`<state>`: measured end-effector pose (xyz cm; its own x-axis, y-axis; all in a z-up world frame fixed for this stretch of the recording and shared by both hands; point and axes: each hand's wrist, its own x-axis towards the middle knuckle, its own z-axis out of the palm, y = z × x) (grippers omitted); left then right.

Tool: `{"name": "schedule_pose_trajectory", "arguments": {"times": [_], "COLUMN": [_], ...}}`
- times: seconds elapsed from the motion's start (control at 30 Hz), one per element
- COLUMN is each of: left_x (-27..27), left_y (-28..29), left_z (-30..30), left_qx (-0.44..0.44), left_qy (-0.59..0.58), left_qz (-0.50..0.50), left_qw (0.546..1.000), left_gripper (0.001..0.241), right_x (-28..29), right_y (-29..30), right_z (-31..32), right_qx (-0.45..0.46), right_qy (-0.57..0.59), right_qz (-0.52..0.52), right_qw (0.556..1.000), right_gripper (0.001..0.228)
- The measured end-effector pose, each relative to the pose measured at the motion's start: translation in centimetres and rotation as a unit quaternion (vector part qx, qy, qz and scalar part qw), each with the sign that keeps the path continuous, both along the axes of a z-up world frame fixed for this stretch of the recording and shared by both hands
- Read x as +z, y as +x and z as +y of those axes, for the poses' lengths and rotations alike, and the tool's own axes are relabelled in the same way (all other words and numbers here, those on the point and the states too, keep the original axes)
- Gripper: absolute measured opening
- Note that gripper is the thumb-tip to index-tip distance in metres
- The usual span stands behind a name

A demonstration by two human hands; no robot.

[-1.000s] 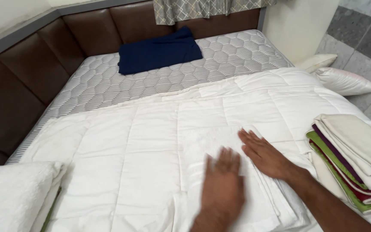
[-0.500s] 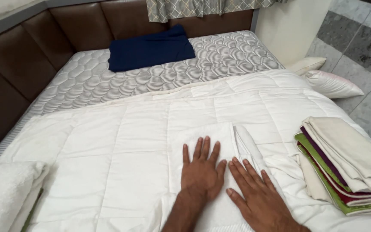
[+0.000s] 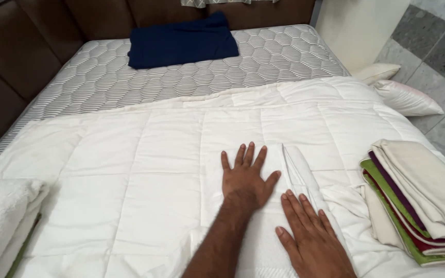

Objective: The person folds a white towel on a bed by hand. They smooth the towel, fold it in half, roll it into a cylinder, and then fold it into a compact square shape.

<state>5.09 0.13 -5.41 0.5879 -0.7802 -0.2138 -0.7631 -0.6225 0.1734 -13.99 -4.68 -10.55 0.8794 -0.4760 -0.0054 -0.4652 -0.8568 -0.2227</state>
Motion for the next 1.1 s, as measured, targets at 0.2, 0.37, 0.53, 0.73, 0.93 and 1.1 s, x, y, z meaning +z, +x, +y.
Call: {"name": "schedule_pose_trajectory", "arguments": {"times": [0.2, 0.37, 0.53, 0.73, 0.93, 1.1], "left_x": [-0.6, -2.4, -2.0, -1.9, -4.7, 1.7], "left_y": [-1.0, -6.5, -10.5, -9.6, -8.0, -5.3], "left_z": [-0.1, -1.5, -1.3, -0.6, -0.1, 6.4], "left_qx": [0.008, 0.052, 0.050, 0.039, 0.116, 0.102], "left_qy": [-0.033, -0.113, -0.161, -0.148, -0.425, -0.478], "left_qz": [-0.050, -0.045, 0.012, 0.050, -0.346, 0.213], "left_qw": [0.998, 0.991, 0.986, 0.987, 0.828, 0.846], "left_gripper": [0.075, 0.072, 0.077, 0.077, 0.079, 0.082], "right_x": [-2.6, -2.6, -2.6, -1.5, 1.3, 8.8], "right_y": [-1.7, -2.2, -2.4, 0.0, -0.3, 1.0], "right_z": [-2.7, -7.4, -10.0, -10.8, -11.2, -7.3], "right_qx": [-0.002, -0.209, -0.340, -0.346, -0.199, -0.036], "right_qy": [0.169, 0.211, 0.374, 0.451, 0.306, 0.545], "right_qz": [-0.168, -0.117, -0.127, -0.100, -0.160, -0.199], "right_qw": [0.971, 0.948, 0.854, 0.817, 0.917, 0.814], "right_gripper": [0.072, 0.069, 0.058, 0.061, 0.064, 0.056]}}
